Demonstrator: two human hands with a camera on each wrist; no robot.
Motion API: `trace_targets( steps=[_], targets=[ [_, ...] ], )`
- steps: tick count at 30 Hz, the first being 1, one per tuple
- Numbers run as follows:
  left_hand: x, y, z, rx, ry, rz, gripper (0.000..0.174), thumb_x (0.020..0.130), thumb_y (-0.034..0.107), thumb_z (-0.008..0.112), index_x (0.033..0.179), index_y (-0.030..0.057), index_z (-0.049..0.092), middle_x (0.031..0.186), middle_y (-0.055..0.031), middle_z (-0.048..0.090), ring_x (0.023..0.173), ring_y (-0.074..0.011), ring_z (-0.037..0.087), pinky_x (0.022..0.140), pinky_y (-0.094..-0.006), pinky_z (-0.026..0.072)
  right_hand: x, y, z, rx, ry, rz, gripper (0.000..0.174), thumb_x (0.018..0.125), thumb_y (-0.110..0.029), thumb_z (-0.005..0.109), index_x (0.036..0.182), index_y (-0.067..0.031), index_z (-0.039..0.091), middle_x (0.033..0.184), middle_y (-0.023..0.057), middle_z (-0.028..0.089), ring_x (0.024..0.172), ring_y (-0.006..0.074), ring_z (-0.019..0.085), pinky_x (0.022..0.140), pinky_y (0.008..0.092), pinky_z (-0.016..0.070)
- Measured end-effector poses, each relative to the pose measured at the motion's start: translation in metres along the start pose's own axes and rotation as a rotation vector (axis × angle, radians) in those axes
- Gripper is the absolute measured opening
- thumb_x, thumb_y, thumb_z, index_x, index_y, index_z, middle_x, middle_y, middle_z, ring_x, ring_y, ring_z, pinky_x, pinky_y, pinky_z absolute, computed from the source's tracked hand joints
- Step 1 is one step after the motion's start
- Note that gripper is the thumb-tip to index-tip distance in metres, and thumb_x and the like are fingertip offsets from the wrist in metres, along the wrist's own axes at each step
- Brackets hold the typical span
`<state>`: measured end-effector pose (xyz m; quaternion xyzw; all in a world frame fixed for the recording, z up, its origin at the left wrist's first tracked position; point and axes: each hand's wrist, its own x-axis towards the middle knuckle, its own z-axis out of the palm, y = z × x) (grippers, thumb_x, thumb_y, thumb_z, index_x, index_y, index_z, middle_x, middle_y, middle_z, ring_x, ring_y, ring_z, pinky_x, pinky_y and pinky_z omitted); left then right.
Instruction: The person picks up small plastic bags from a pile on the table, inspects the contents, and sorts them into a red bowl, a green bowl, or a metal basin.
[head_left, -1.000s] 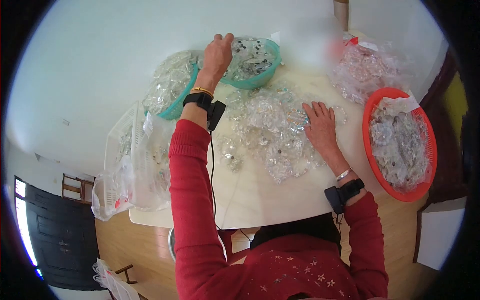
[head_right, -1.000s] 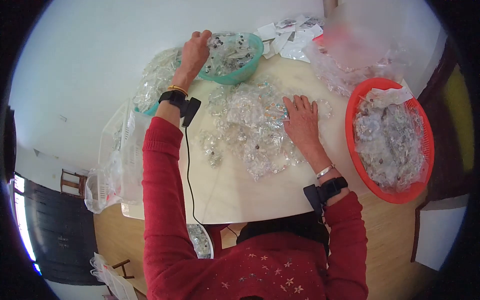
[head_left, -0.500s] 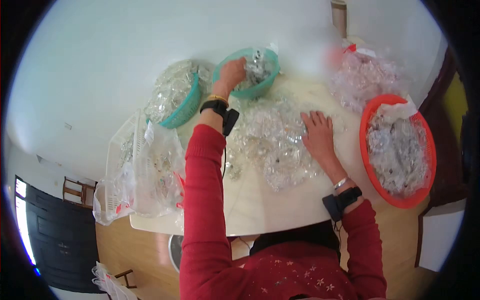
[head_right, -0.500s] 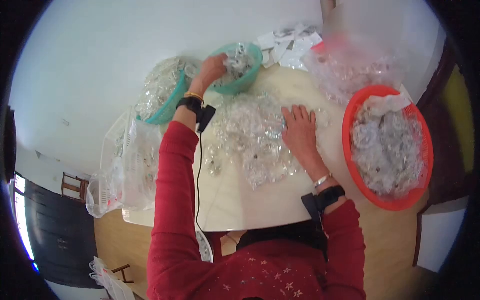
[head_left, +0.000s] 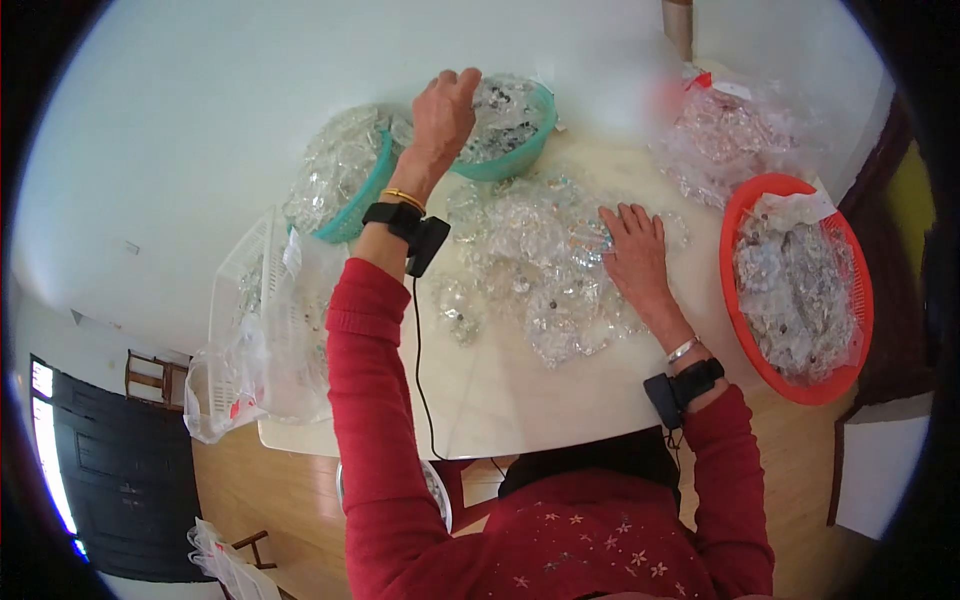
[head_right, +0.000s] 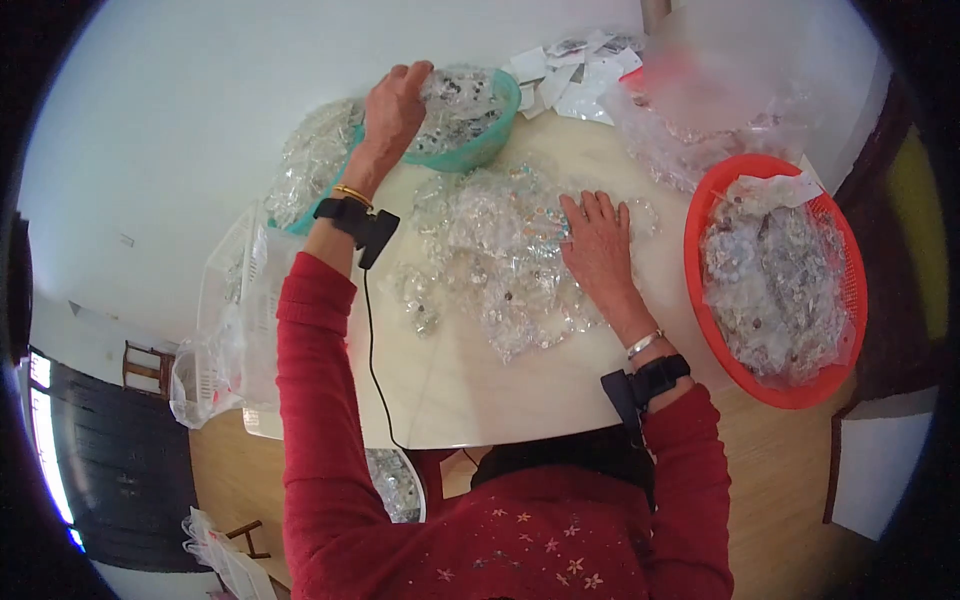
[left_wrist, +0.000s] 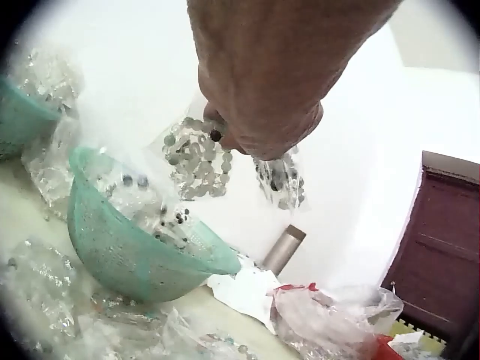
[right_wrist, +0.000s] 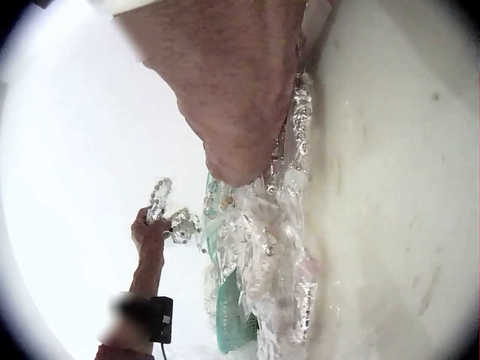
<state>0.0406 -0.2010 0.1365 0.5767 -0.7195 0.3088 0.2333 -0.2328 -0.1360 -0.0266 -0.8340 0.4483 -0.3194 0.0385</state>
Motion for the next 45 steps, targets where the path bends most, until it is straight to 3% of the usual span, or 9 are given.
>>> trace_targets(
  steps=[11,14,19,23,26,28,31,38,45],
  targets=[
    [-0.014,0.090,-0.019,-0.199,0.180,0.482,0.037,0.069,-0.003,0.053,0.104,0.0099,0.055,0.092,-0.0119,0.059,0.087,-0.0319,0.058,0.070,-0.0406,0.0495,0.000,0.000,0.001,-0.017,0.017,-0.003,0.051,0.071,-0.016,0.064,0.119,-0.0072,0.051,0.118,0.0129,0.050,0.118,0.0294,0.040,0.101,0.0485,0.0265],
    [-0.030,0.117,-0.009,-0.262,-0.299,0.526,0.031,0.073,0.003,0.054,0.103,0.0081,0.054,0.084,-0.0156,0.057,0.082,-0.0323,0.058,0.067,-0.0425,0.0479,0.000,0.005,0.011,-0.064,-0.008,-0.002,0.049,0.072,-0.014,0.062,0.119,-0.0062,0.052,0.120,0.0142,0.050,0.118,0.0309,0.040,0.101,0.0503,0.0270],
    [-0.041,0.116,0.000,-0.353,-0.475,0.311,0.038,0.070,0.007,0.059,0.109,0.0075,0.055,0.084,-0.0172,0.058,0.082,-0.0339,0.058,0.072,-0.0413,0.0477,-0.001,0.005,0.012,-0.081,0.018,0.017,0.036,0.073,-0.024,0.063,0.100,0.0011,0.062,0.111,0.0170,0.058,0.120,0.0322,0.041,0.102,0.0499,0.0249],
    [-0.047,0.106,-0.009,-0.582,-0.495,0.248,0.043,0.067,0.008,0.063,0.109,0.0071,0.056,0.089,-0.0186,0.058,0.082,-0.0363,0.058,0.075,-0.0407,0.0472,0.000,0.006,0.012,-0.098,-0.002,0.014,0.037,0.074,-0.024,0.062,0.101,0.0004,0.062,0.112,0.0165,0.057,0.119,0.0319,0.042,0.102,0.0499,0.0249],
    [-0.056,0.104,-0.025,-0.594,-0.836,0.127,0.052,0.066,0.008,0.069,0.115,0.0075,0.055,0.110,-0.0155,0.056,0.095,-0.0309,0.057,0.081,-0.0362,0.0469,0.008,0.002,0.000,-0.097,-0.252,0.123,0.042,0.072,-0.020,0.062,0.110,-0.0033,0.057,0.118,0.0165,0.053,0.120,0.0330,0.040,0.103,0.0495,0.0254],
    [-0.078,0.110,-0.030,-0.671,-0.770,0.108,0.049,0.066,0.009,0.069,0.113,0.0068,0.056,0.111,-0.0153,0.056,0.096,-0.0308,0.057,0.082,-0.0360,0.0464,0.006,0.002,-0.001,-0.102,-0.375,0.176,0.046,0.072,-0.018,0.062,0.115,-0.0051,0.055,0.121,0.0165,0.051,0.121,0.0336,0.039,0.103,0.0493,0.0257],
    [-0.117,0.123,-0.037,-0.825,-0.630,0.070,0.044,0.066,0.010,0.068,0.109,0.0054,0.058,0.112,-0.0151,0.055,0.100,-0.0307,0.055,0.084,-0.0356,0.0453,-0.009,0.015,0.012,-0.019,0.091,-0.133,0.047,0.069,-0.018,0.063,0.114,-0.0073,0.057,0.120,0.0155,0.052,0.116,0.0334,0.044,0.103,0.0497,0.0264],
    [-0.182,0.153,-0.055,-0.567,-0.487,0.366,0.041,0.072,0.014,0.066,0.111,0.0064,0.056,0.122,-0.0144,0.049,0.118,-0.0323,0.042,0.095,-0.0463,0.0361,-0.003,0.012,0.014,-0.012,-0.057,0.025,0.042,0.071,-0.018,0.058,0.112,-0.0073,0.056,0.116,0.0147,0.054,0.110,0.0343,0.047,0.098,0.0493,0.0298],
    [-0.214,0.144,-0.059,-0.518,-0.390,0.311,0.045,0.075,0.016,0.064,0.118,0.0068,0.051,0.123,-0.0142,0.047,0.121,-0.0341,0.037,0.098,-0.0487,0.0326,0.000,0.016,0.021,0.080,-0.015,0.013,0.041,0.069,-0.017,0.058,0.108,-0.0028,0.056,0.111,0.0155,0.055,0.108,0.0340,0.049,0.093,0.0510,0.0345]
  ],
)
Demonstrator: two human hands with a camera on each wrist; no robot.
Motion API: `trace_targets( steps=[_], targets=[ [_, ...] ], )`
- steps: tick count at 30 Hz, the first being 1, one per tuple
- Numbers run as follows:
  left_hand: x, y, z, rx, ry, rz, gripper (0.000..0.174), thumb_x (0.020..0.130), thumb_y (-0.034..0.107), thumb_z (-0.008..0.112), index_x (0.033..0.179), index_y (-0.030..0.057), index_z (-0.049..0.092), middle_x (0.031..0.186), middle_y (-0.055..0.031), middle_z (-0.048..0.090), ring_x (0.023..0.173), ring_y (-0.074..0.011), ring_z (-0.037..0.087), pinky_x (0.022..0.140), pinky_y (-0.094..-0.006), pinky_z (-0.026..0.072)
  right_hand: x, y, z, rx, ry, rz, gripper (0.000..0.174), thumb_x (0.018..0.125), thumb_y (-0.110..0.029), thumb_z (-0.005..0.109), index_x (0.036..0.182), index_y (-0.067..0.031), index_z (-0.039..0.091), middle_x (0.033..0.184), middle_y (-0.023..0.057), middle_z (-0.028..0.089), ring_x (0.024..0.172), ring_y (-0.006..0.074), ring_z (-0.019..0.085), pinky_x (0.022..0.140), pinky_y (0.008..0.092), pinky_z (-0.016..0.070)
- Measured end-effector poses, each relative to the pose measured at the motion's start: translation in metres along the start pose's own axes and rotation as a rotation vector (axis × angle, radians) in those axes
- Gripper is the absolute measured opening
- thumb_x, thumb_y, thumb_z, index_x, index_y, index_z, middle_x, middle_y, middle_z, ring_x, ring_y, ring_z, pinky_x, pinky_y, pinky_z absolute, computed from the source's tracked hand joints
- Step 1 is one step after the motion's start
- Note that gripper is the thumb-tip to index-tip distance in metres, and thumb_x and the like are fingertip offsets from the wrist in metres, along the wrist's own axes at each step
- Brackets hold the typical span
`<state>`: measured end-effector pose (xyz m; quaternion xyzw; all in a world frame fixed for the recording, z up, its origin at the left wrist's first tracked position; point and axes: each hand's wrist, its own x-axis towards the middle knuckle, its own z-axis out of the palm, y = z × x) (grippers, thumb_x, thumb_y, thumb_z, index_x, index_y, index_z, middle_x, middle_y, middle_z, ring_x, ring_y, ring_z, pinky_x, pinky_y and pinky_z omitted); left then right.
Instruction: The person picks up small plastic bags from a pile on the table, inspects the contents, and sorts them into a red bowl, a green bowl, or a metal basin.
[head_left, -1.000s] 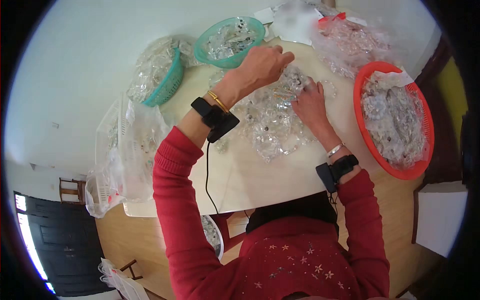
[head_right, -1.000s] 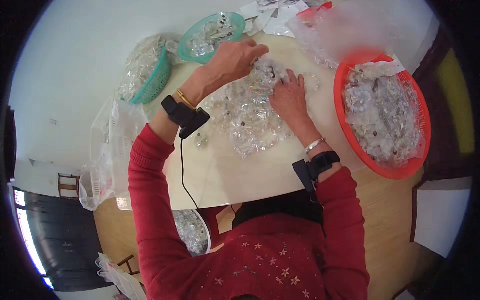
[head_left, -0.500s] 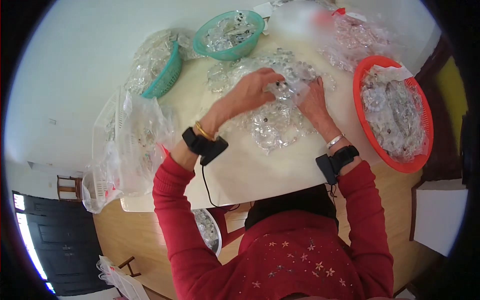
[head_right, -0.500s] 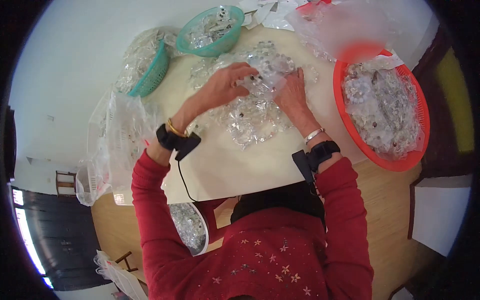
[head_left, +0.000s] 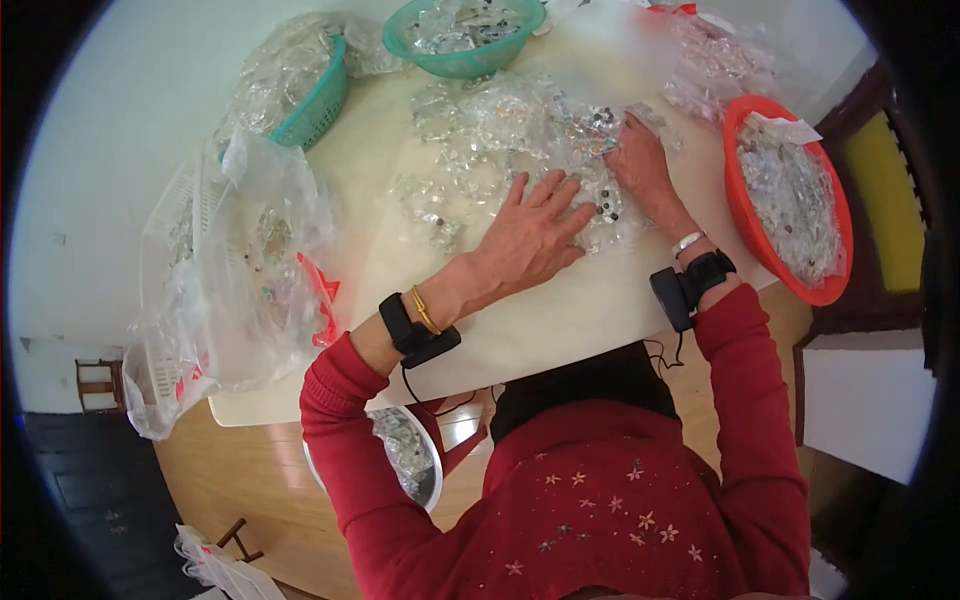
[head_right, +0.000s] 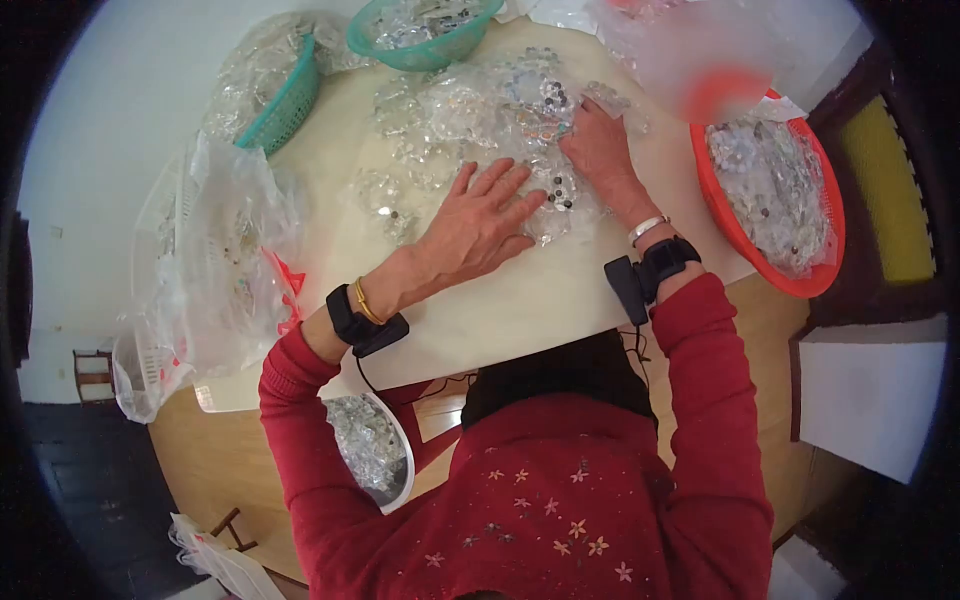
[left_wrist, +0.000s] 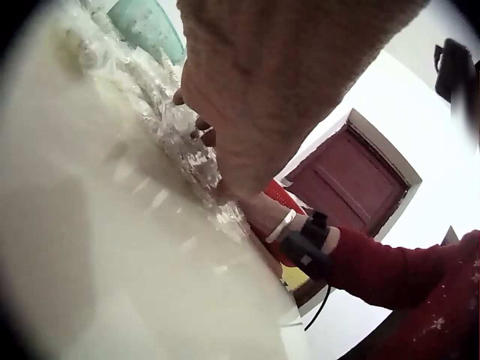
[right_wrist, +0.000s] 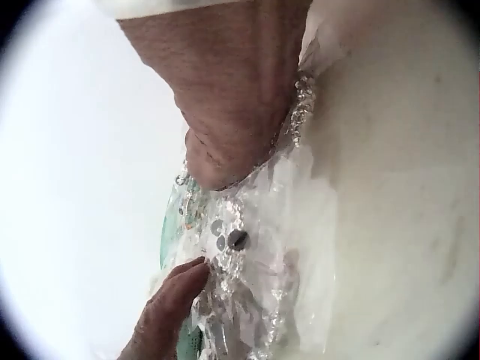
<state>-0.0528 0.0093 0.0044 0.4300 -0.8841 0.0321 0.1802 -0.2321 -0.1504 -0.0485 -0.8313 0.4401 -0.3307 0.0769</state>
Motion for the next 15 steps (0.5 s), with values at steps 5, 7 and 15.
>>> trace_targets(
  steps=[5,7,15],
  targets=[
    [0.001,-0.016,0.006,-0.070,0.029,-0.001,0.042,0.077,0.013,0.062,0.117,0.0056,0.051,0.122,-0.0140,0.048,0.118,-0.0334,0.041,0.096,-0.0441,0.0356,-0.002,-0.002,-0.005,0.043,0.024,0.040,0.036,0.067,-0.014,0.058,0.100,0.0008,0.056,0.106,0.0180,0.056,0.101,0.0369,0.052,0.087,0.0505,0.0394],
    [0.001,-0.017,0.006,-0.074,0.014,0.001,0.042,0.076,0.011,0.062,0.116,0.0054,0.051,0.121,-0.0137,0.049,0.116,-0.0329,0.042,0.094,-0.0432,0.0365,-0.001,-0.004,-0.006,0.070,0.033,0.060,0.034,0.067,-0.013,0.058,0.098,0.0016,0.056,0.104,0.0189,0.056,0.099,0.0379,0.052,0.085,0.0496,0.0410],
    [0.002,-0.031,-0.005,-0.013,0.069,-0.111,0.036,0.071,0.002,0.060,0.106,0.0049,0.056,0.116,-0.0108,0.052,0.107,-0.0302,0.048,0.087,-0.0406,0.0393,0.004,0.004,-0.001,0.058,0.096,0.053,0.026,0.065,-0.009,0.056,0.088,0.0033,0.054,0.094,0.0218,0.056,0.090,0.0409,0.053,0.079,0.0441,0.0454]
  ],
)
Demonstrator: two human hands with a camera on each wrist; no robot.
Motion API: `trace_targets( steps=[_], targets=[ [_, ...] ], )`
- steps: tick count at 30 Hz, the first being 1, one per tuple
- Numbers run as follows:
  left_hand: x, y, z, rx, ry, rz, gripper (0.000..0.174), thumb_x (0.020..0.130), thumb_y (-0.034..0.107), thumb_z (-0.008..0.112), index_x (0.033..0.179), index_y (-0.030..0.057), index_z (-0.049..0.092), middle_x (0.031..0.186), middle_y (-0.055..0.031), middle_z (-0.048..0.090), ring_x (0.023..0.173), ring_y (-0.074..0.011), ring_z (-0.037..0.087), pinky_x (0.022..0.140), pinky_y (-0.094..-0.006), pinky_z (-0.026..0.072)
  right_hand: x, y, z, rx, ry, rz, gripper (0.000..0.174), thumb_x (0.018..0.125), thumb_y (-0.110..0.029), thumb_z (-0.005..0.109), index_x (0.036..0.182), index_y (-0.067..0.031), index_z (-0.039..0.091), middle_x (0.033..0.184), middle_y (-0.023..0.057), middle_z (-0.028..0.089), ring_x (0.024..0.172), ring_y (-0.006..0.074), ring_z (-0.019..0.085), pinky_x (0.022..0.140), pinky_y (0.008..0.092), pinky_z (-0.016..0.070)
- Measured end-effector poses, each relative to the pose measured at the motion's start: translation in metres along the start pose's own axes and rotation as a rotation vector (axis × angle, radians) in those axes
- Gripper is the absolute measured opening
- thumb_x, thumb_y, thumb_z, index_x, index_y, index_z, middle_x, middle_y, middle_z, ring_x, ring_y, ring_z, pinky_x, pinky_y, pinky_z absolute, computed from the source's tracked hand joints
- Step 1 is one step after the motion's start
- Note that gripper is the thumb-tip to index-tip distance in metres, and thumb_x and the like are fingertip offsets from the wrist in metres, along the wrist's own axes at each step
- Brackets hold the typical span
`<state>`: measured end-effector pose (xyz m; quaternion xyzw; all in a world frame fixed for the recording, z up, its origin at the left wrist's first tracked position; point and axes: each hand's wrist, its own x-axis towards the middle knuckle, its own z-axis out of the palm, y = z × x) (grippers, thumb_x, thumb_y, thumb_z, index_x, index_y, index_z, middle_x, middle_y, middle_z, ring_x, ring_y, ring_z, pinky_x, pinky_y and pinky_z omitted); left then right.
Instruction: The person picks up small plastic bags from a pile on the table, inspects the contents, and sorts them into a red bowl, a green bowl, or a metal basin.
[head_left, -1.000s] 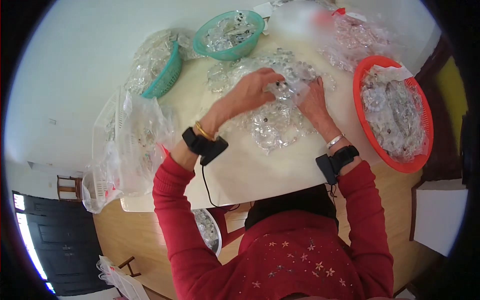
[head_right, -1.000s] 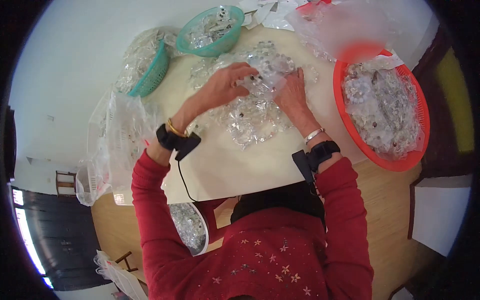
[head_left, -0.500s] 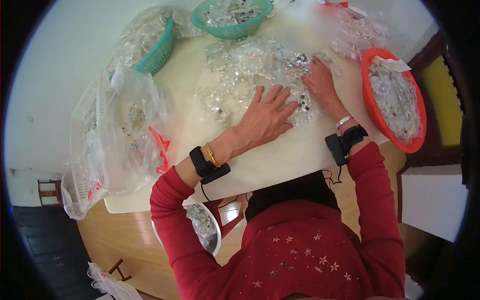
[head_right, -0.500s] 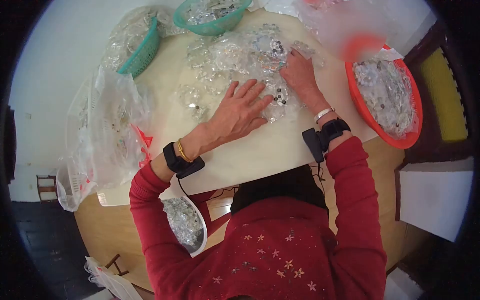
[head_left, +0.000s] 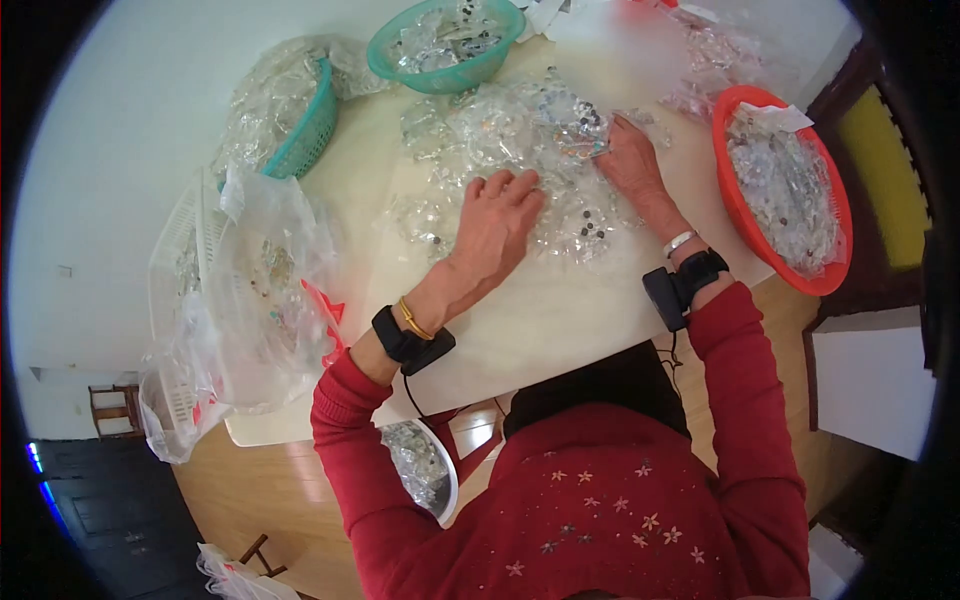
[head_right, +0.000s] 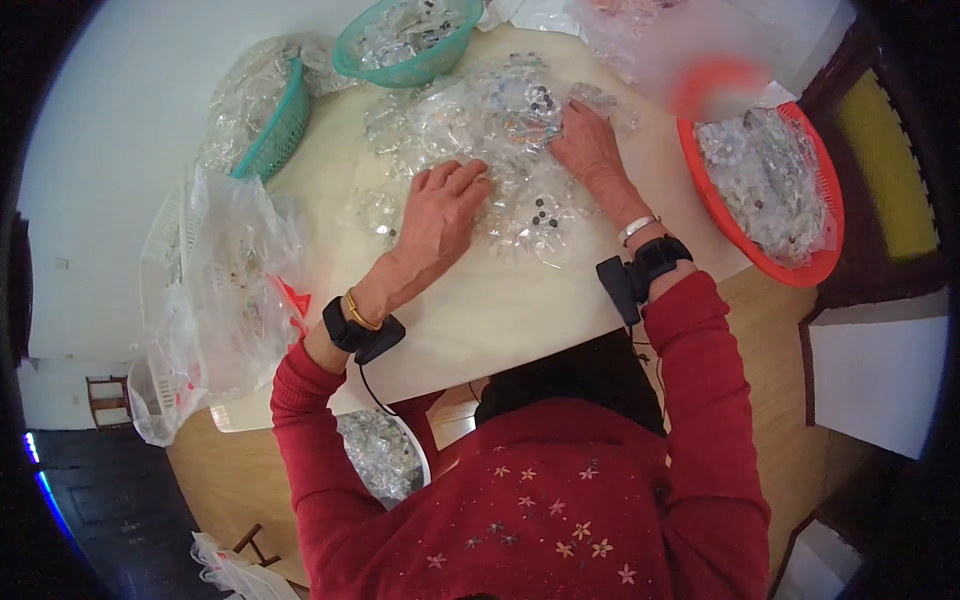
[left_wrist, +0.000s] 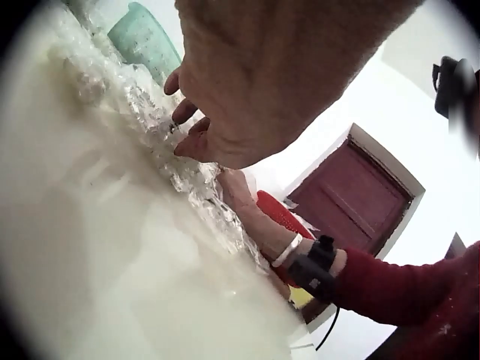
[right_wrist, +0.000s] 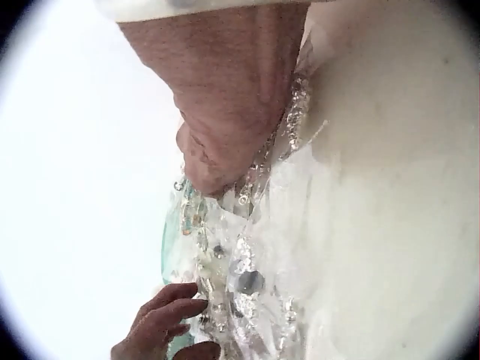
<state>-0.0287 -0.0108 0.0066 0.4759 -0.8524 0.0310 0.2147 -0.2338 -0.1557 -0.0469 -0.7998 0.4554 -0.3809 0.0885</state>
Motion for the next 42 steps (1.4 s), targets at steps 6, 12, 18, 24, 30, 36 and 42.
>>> trace_targets(
  steps=[6,12,18,24,30,36,42],
  targets=[
    [-0.020,0.012,-0.014,0.123,0.112,-0.160,0.026,0.072,0.001,0.058,0.098,0.0040,0.058,0.110,-0.0105,0.056,0.100,-0.0300,0.052,0.083,-0.0389,0.0423,0.002,0.012,0.007,-0.002,0.170,-0.104,0.020,0.068,-0.003,0.055,0.086,0.0032,0.059,0.106,0.0186,0.059,0.097,0.0335,0.057,0.083,0.0376,0.0467],
    [-0.045,0.054,-0.022,-0.111,-0.039,-0.328,0.023,0.074,0.004,0.058,0.097,0.0029,0.058,0.099,-0.0122,0.060,0.091,-0.0320,0.056,0.075,-0.0380,0.0469,-0.006,0.018,-0.013,0.319,0.193,0.229,0.025,0.075,-0.003,0.057,0.099,-0.0051,0.065,0.101,0.0126,0.065,0.092,0.0236,0.063,0.082,0.0305,0.0474],
    [-0.025,0.068,-0.012,-0.240,-0.075,-0.402,0.022,0.075,0.008,0.060,0.097,0.0033,0.058,0.094,-0.0129,0.060,0.089,-0.0333,0.057,0.071,-0.0391,0.0483,-0.030,0.001,-0.056,0.469,0.261,0.348,0.021,0.078,-0.002,0.057,0.097,-0.0044,0.066,0.091,0.0106,0.067,0.082,0.0212,0.064,0.079,0.0286,0.0484],
    [-0.005,0.077,0.010,-0.112,-0.015,-0.284,0.029,0.073,0.013,0.064,0.099,0.0029,0.058,0.101,-0.0142,0.058,0.091,-0.0333,0.057,0.074,-0.0386,0.0474,-0.092,-0.039,-0.098,0.355,-0.072,-0.079,0.018,0.079,-0.002,0.060,0.097,-0.0015,0.063,0.093,0.0121,0.065,0.087,0.0216,0.062,0.079,0.0283,0.0471],
    [0.004,0.070,0.014,-0.240,0.034,-0.357,0.035,0.065,0.014,0.070,0.095,0.0017,0.056,0.096,-0.0147,0.054,0.089,-0.0358,0.055,0.073,-0.0403,0.0465,-0.119,-0.062,-0.096,0.194,-0.075,-0.285,0.028,0.077,-0.003,0.063,0.105,-0.0016,0.058,0.097,0.0147,0.062,0.087,0.0246,0.062,0.077,0.0295,0.0479],
    [0.006,0.050,0.042,-0.532,0.135,-0.517,0.030,0.066,0.008,0.068,0.092,-0.0002,0.057,0.084,-0.0106,0.056,0.077,-0.0251,0.057,0.067,-0.0324,0.0460,-0.111,-0.067,-0.079,0.501,-0.149,0.215,0.035,0.078,-0.009,0.067,0.110,0.0010,0.056,0.095,0.0108,0.062,0.076,0.0130,0.057,0.070,0.0255,0.0478],
    [0.006,0.040,0.042,-1.187,0.361,-0.608,0.014,0.072,0.002,0.063,0.085,-0.0003,0.058,0.071,0.0006,0.056,0.064,-0.0091,0.051,0.057,-0.0221,0.0404,-0.078,-0.071,-0.058,0.718,-0.188,0.303,0.028,0.080,-0.013,0.066,0.103,0.0008,0.059,0.080,0.0029,0.060,0.066,0.0045,0.049,0.058,0.0212,0.0415]
  ],
)
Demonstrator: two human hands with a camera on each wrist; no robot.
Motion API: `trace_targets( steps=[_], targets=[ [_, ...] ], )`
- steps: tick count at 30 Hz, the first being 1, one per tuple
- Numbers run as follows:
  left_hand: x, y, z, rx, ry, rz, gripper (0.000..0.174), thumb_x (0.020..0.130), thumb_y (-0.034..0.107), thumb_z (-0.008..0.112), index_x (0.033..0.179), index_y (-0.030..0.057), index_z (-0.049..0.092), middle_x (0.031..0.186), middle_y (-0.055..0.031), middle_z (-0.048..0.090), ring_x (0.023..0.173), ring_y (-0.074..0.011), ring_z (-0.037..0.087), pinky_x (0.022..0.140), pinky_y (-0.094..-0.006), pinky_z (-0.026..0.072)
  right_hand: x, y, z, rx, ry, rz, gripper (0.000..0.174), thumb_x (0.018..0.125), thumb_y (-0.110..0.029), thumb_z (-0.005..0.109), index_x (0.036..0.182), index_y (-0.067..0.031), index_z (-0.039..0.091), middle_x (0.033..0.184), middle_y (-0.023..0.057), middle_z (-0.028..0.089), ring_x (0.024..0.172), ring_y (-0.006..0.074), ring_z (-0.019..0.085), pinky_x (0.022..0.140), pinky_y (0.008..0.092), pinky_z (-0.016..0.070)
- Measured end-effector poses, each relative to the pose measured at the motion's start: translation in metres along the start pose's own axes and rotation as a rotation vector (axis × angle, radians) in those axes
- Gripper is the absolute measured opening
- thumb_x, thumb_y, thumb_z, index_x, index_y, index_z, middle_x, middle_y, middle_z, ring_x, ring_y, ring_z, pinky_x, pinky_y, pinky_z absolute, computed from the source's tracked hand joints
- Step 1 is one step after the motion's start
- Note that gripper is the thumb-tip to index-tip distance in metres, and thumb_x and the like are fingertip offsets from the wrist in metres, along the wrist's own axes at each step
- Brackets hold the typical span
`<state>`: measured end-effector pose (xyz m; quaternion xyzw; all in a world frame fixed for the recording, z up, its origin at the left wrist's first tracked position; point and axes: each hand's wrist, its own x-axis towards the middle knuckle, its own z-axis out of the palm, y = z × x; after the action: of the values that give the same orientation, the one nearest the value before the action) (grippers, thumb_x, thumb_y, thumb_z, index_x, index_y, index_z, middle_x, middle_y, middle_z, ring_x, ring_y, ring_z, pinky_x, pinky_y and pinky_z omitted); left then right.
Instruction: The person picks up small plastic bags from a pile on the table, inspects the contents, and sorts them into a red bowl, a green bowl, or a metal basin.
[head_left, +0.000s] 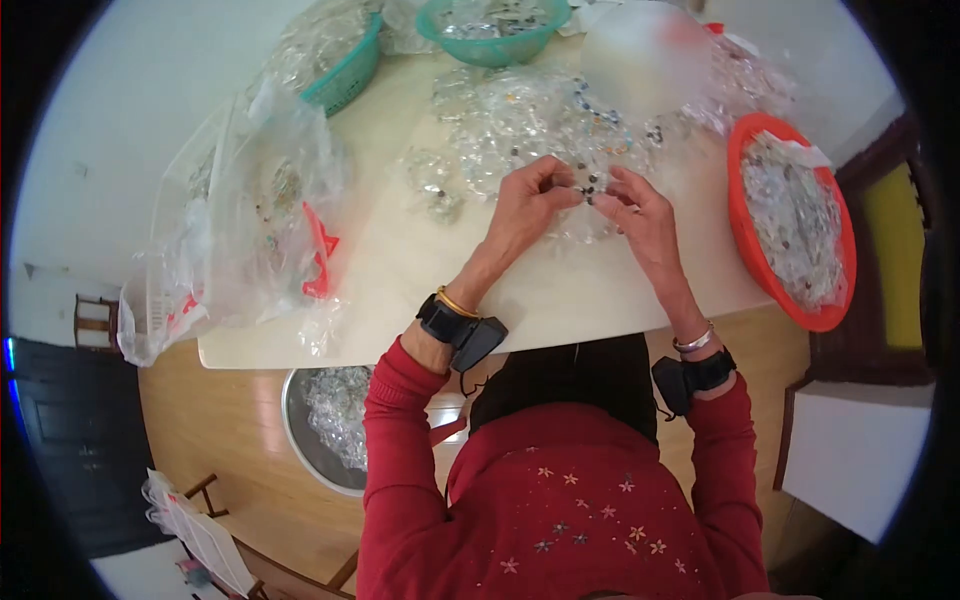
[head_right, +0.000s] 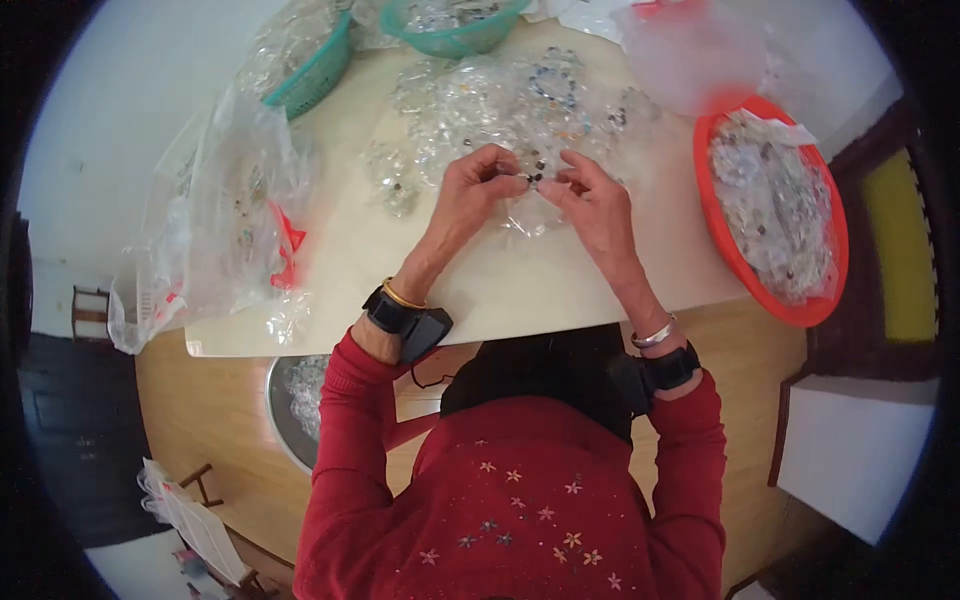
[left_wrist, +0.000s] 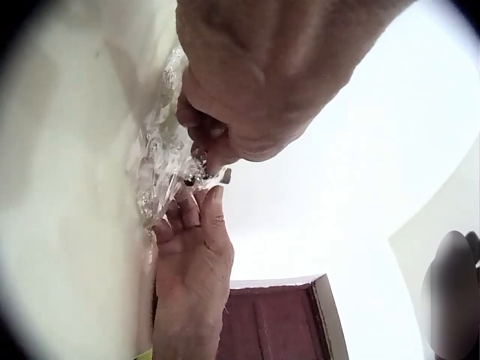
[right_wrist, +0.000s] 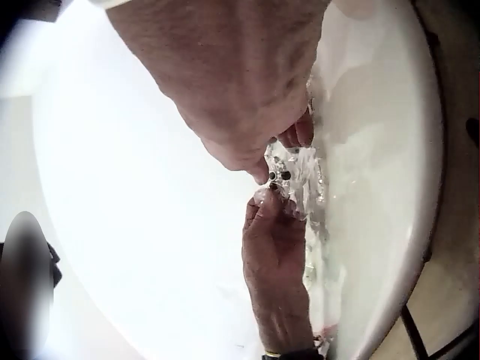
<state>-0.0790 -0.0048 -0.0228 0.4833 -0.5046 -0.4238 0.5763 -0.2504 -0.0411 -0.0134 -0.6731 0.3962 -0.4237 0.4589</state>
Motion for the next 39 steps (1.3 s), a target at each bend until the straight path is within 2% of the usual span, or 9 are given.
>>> trace_targets(
  steps=[2,6,14,17,20,25,31,35,39],
  targets=[
    [-0.003,0.008,0.002,-0.041,0.020,-0.047,0.011,0.074,0.001,0.062,0.084,0.0005,0.058,0.071,0.0013,0.056,0.065,-0.0080,0.050,0.057,-0.0216,0.0403,0.008,0.004,-0.001,0.114,-0.119,0.121,0.020,0.080,-0.014,0.065,0.095,-0.0006,0.062,0.073,-0.0003,0.058,0.061,0.0031,0.047,0.053,0.0203,0.0368],
    [-0.004,0.019,-0.002,-0.181,0.031,-0.164,0.004,0.080,0.002,0.060,0.082,0.0028,0.058,0.071,0.0028,0.054,0.063,-0.0057,0.048,0.055,-0.0204,0.0383,0.014,-0.001,0.000,0.187,-0.129,0.154,0.009,0.080,-0.014,0.065,0.081,-0.0054,0.063,0.067,-0.0031,0.056,0.058,0.0031,0.044,0.051,0.0189,0.0319],
    [-0.004,0.017,-0.007,-0.369,0.048,-0.239,0.007,0.085,0.012,0.057,0.081,0.0054,0.058,0.065,0.0033,0.051,0.053,-0.0049,0.040,0.049,-0.0205,0.0294,0.018,-0.005,0.010,0.487,-0.140,0.249,0.015,0.081,-0.013,0.064,0.069,-0.0070,0.058,0.062,-0.0045,0.052,0.055,0.0038,0.043,0.051,0.0194,0.0312],
    [-0.001,0.024,-0.007,-0.379,0.070,-0.234,0.009,0.086,0.013,0.057,0.080,0.0059,0.058,0.065,0.0030,0.051,0.054,-0.0047,0.040,0.048,-0.0204,0.0291,0.019,-0.011,0.011,0.458,-0.088,0.216,0.016,0.082,-0.014,0.063,0.069,-0.0057,0.059,0.061,-0.0036,0.053,0.054,0.0035,0.042,0.050,0.0191,0.0299],
    [-0.001,0.037,-0.004,-0.242,0.000,-0.264,0.007,0.084,0.012,0.059,0.079,0.0069,0.057,0.066,0.0022,0.052,0.052,-0.0048,0.040,0.047,-0.0204,0.0285,0.018,-0.017,0.010,0.399,-0.069,0.199,0.016,0.082,-0.015,0.064,0.070,-0.0047,0.060,0.061,-0.0031,0.053,0.053,0.0034,0.041,0.048,0.0192,0.0295],
    [-0.002,0.025,-0.006,-0.301,-0.099,-0.292,0.006,0.082,0.010,0.061,0.080,0.0069,0.056,0.066,0.0017,0.054,0.051,-0.0048,0.040,0.047,-0.0199,0.0286,0.010,-0.026,0.006,0.294,-0.028,0.209,0.017,0.080,-0.016,0.066,0.072,-0.0028,0.060,0.061,-0.0023,0.053,0.054,0.0036,0.044,0.047,0.0200,0.0320],
    [-0.002,0.023,-0.008,-0.284,0.031,-0.207,0.010,0.078,0.006,0.064,0.075,0.0065,0.055,0.063,0.0008,0.054,0.050,-0.0054,0.041,0.045,-0.0207,0.0296,-0.002,-0.026,0.015,0.304,0.026,0.150,0.015,0.079,-0.014,0.066,0.074,-0.0011,0.061,0.060,-0.0011,0.053,0.053,0.0042,0.046,0.047,0.0195,0.0371],
    [-0.008,0.026,-0.004,-0.224,0.087,-0.175,0.011,0.078,0.007,0.064,0.073,0.0067,0.054,0.062,0.0005,0.053,0.050,-0.0064,0.042,0.045,-0.0216,0.0307,-0.007,-0.020,-0.002,0.265,-0.182,0.258,0.013,0.080,-0.012,0.065,0.075,-0.0001,0.062,0.060,0.0003,0.054,0.052,0.0052,0.049,0.046,0.0192,0.0392],
    [0.004,0.044,-0.011,-0.215,0.174,-0.178,0.010,0.079,0.006,0.061,0.072,0.0063,0.054,0.059,0.0003,0.051,0.049,-0.0076,0.043,0.045,-0.0224,0.0319,-0.025,-0.013,-0.018,0.118,0.059,0.188,0.008,0.080,-0.008,0.062,0.077,0.0001,0.062,0.062,0.0031,0.058,0.053,0.0065,0.050,0.047,0.0196,0.0379]
  ],
)
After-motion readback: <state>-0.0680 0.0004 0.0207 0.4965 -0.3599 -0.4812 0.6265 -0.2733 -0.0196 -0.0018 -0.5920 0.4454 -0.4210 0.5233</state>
